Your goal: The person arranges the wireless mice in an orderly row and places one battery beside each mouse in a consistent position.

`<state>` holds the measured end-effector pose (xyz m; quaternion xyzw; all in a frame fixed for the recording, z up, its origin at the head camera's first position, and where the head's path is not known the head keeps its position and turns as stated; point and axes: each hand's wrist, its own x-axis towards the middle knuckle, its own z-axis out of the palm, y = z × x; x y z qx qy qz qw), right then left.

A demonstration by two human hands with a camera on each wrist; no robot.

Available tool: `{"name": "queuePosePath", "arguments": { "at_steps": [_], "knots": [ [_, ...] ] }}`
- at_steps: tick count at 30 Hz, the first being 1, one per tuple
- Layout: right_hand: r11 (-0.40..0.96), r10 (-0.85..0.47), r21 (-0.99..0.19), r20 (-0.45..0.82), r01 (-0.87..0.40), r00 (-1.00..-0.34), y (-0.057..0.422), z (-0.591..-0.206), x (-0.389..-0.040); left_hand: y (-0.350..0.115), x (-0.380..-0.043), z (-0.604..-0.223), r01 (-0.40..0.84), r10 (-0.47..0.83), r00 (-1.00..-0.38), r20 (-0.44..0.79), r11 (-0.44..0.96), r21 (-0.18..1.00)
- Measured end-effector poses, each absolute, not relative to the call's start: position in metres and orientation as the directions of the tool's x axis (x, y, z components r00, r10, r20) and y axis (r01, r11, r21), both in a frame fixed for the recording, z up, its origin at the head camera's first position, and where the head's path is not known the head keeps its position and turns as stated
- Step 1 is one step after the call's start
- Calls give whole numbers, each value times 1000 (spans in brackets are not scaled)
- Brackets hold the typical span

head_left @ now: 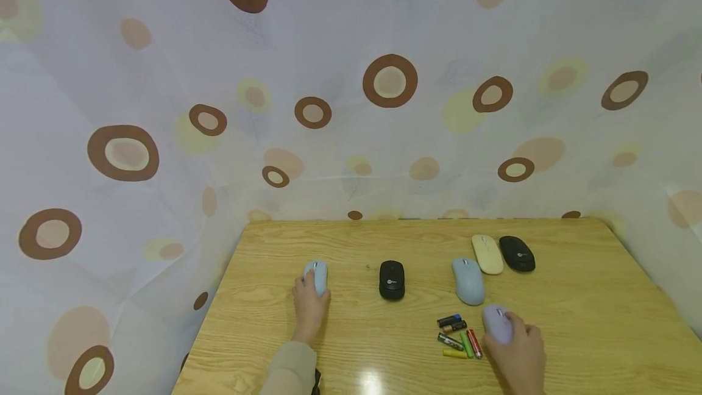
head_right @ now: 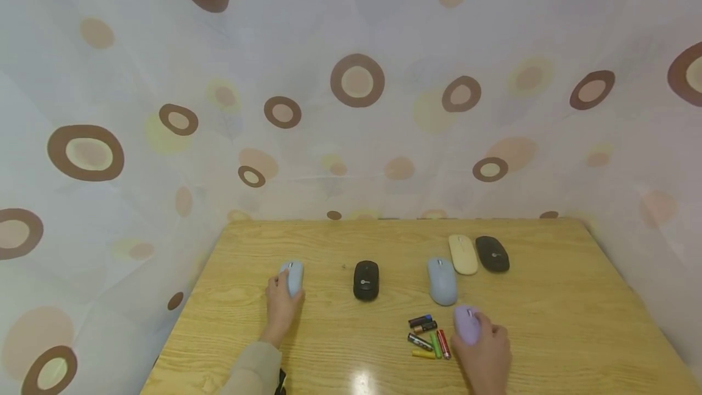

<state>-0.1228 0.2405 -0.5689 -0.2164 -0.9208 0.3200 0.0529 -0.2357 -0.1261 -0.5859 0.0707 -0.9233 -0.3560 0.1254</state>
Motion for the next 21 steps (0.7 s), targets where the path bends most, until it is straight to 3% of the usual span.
{"name": "queuePosePath", "arguments": {
  "at_steps": [21],
  "knots": [
    [747, 422, -591, 67, 306, -904, 235, -572, -119, -125, -234, -582, -46, -230, -955, 190, 742, 669]
  ]
}}
